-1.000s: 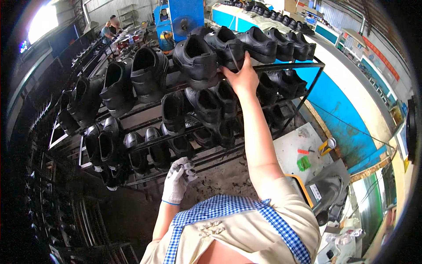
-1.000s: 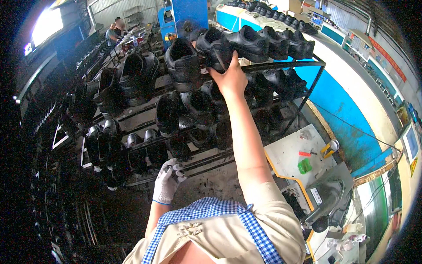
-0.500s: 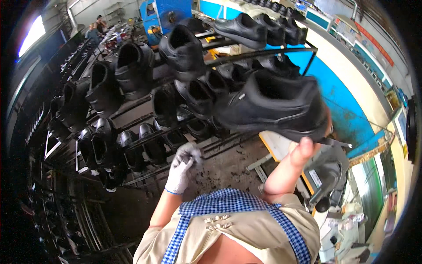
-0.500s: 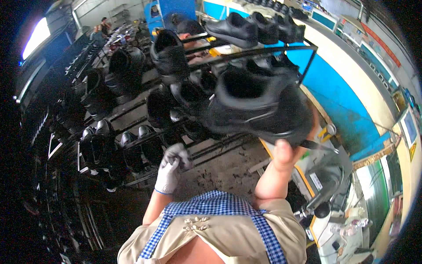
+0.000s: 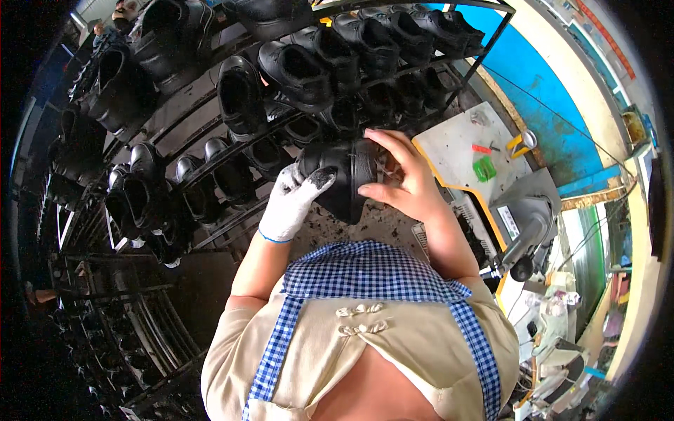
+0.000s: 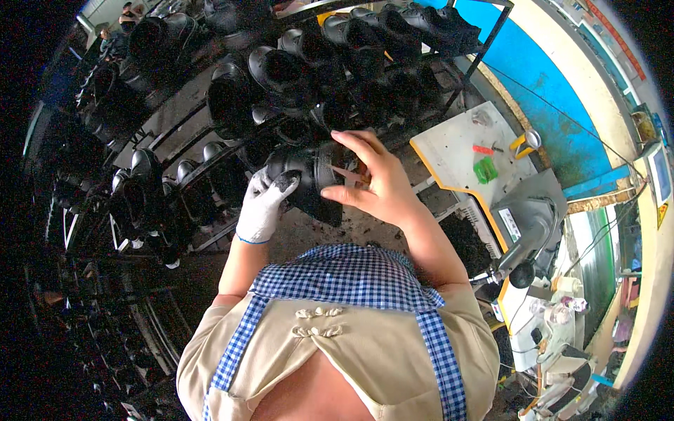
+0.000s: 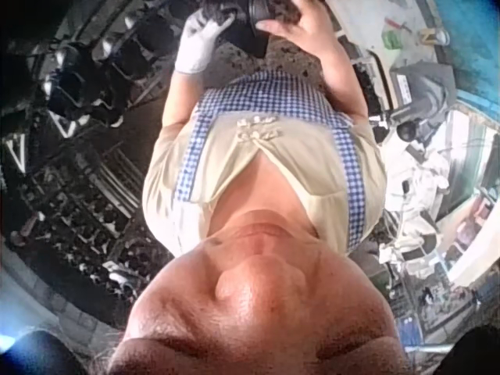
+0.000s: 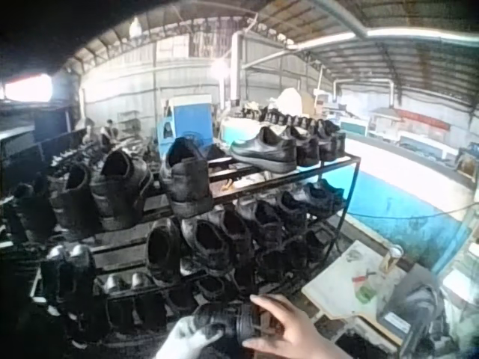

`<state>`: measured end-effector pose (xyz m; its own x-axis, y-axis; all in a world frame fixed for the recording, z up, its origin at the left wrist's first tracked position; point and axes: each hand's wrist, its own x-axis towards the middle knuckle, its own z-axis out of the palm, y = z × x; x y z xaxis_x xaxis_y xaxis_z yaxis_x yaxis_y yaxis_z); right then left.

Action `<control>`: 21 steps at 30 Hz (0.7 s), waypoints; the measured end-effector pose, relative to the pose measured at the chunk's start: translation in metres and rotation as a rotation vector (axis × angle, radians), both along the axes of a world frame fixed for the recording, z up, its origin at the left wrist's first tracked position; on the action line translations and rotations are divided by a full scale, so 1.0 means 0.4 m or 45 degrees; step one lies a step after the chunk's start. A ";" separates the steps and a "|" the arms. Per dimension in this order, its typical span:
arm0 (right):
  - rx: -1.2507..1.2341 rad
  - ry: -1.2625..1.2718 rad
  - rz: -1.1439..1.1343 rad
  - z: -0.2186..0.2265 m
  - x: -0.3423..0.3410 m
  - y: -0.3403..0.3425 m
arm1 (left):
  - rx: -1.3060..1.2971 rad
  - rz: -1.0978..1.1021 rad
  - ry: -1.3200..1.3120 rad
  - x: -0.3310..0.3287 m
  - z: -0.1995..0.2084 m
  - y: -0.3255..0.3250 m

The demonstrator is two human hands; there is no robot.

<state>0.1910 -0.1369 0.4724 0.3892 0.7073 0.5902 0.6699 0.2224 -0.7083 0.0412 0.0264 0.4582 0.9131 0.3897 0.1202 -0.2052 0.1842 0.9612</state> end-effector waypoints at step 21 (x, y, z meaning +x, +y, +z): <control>-0.123 -0.458 -0.094 -0.057 -0.011 0.117 | 1.058 0.397 -0.112 -0.032 -0.012 0.008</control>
<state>0.1864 -0.0903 0.4498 0.2209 0.7443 0.6302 0.8915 0.1080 -0.4400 0.0282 0.0295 0.4535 0.7541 0.3750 0.5392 -0.2086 -0.6417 0.7381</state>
